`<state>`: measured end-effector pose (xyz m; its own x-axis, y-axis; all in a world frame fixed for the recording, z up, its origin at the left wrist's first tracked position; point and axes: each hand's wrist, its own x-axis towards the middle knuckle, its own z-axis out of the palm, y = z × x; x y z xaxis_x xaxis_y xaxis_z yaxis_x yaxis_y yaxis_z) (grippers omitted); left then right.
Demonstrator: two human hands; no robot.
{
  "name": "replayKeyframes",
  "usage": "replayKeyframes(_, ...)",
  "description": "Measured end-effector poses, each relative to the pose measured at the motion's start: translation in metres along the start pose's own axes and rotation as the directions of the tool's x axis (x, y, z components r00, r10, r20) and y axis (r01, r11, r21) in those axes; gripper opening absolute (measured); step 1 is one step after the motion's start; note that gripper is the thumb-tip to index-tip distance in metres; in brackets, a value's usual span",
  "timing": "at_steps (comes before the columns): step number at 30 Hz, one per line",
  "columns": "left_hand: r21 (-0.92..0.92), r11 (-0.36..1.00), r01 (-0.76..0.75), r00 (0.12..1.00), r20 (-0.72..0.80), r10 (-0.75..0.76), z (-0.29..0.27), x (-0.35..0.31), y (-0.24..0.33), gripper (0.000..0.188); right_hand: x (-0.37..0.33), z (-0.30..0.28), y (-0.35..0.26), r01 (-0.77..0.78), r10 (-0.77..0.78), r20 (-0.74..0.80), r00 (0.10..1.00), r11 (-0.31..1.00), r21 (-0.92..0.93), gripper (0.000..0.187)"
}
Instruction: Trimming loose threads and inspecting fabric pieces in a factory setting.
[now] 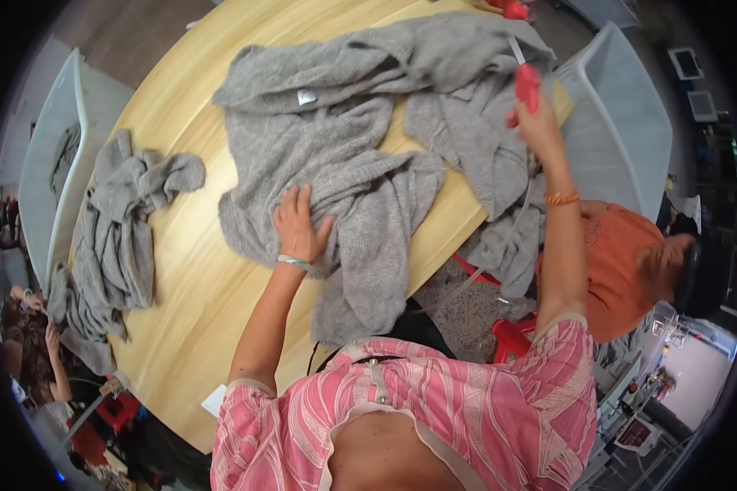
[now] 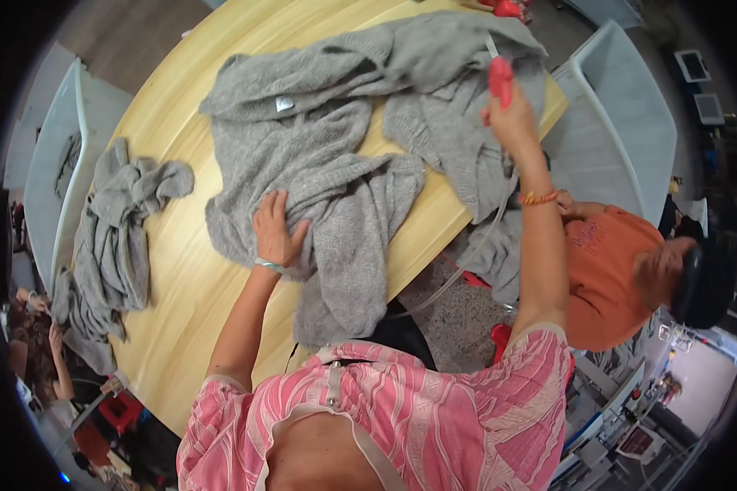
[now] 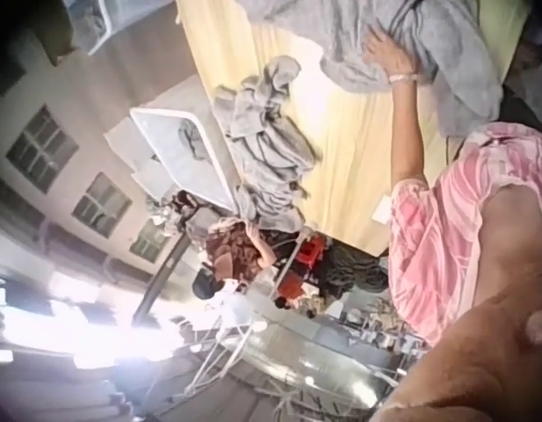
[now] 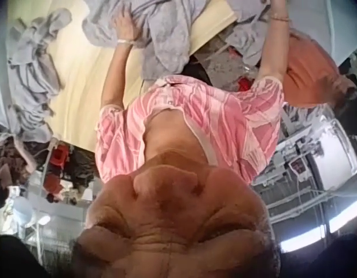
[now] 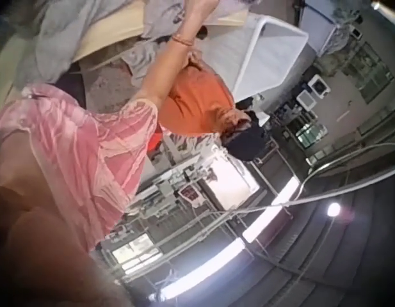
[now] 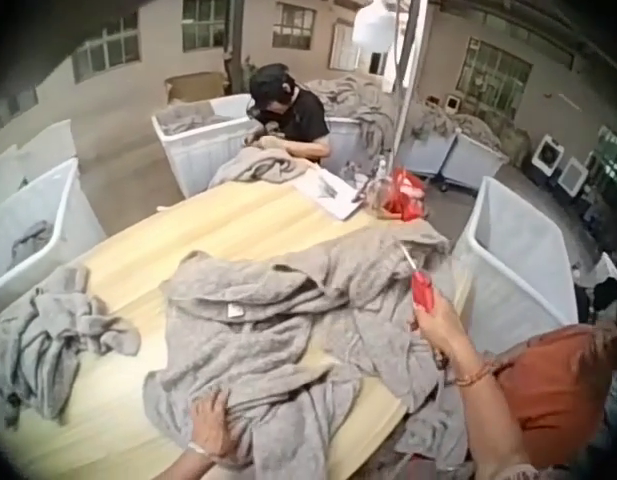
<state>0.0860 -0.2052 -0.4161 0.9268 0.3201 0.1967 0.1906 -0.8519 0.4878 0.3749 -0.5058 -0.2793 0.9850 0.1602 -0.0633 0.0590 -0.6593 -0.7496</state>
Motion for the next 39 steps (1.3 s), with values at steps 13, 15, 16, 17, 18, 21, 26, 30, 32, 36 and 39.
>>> replayKeyframes(13, -0.31, 0.806, 0.505, 0.859, 0.086, -0.505, -0.136, -0.062, -0.073, 0.03, -0.128, 0.134, 0.008, 0.206, -0.172, 0.459, 0.871, 0.978, -0.025, 0.036)
replayKeyframes(15, -0.228, 0.817, 0.53, 0.843, 0.036, -0.537, -0.158, -0.093, -0.106, 0.028, -0.134, 0.144, 0.01, 0.2, -0.16, 0.456, 0.876, 0.979, -0.04, 0.036)
replayKeyframes(16, -0.144, 0.819, 0.555, 0.826, -0.013, -0.563, -0.166, -0.111, -0.121, 0.027, -0.135, 0.146, 0.009, 0.19, -0.145, 0.449, 0.881, 0.98, -0.056, 0.036)
replayKeyframes(17, -0.141, 0.815, 0.562, 0.821, -0.023, -0.57, -0.171, -0.131, -0.132, 0.027, -0.138, 0.147, 0.006, 0.2, -0.156, 0.457, 0.876, 0.979, -0.05, 0.036)
replayKeyframes(18, 0.049, 0.758, 0.65, 0.759, -0.003, -0.651, -0.174, -0.153, -0.142, 0.024, -0.143, 0.146, 0.002, 0.21, -0.163, 0.478, 0.863, 0.977, -0.047, 0.036)
replayKeyframes(21, 0.273, 0.698, 0.662, 0.737, -0.068, -0.672, -0.164, -0.213, -0.164, 0.02, -0.162, 0.15, -0.008, 0.244, -0.182, 0.529, 0.829, 0.969, -0.049, 0.036)
replayKeyframes(26, -0.122, 0.849, 0.515, 0.822, -0.212, -0.529, -0.135, -0.159, -0.13, 0.03, -0.179, 0.162, -0.014, 0.308, -0.209, 0.574, 0.791, 0.948, -0.08, 0.035)
replayKeyframes(30, -0.152, 0.911, 0.383, 0.909, -0.116, -0.401, -0.12, -0.071, -0.109, 0.043, -0.18, 0.197, -0.032, 0.123, -0.17, 0.691, 0.703, 0.985, 0.117, 0.031)
replayKeyframes(32, -0.086, 0.94, 0.33, 0.941, -0.054, -0.335, -0.103, -0.043, -0.109, 0.043, -0.177, 0.22, -0.046, -0.028, -0.138, 0.749, 0.648, 0.979, 0.204, 0.031)
replayKeyframes(36, -0.146, 0.892, 0.429, 0.893, 0.219, -0.393, -0.095, -0.01, -0.09, 0.039, -0.16, 0.256, -0.051, -0.339, -0.175, 0.845, 0.505, 0.86, 0.381, 0.028)
replayKeyframes(39, -0.137, 0.908, 0.396, 0.894, 0.284, -0.347, -0.114, -0.01, -0.069, 0.036, -0.156, 0.271, -0.055, -0.43, -0.201, 0.857, 0.475, 0.797, 0.425, 0.029)
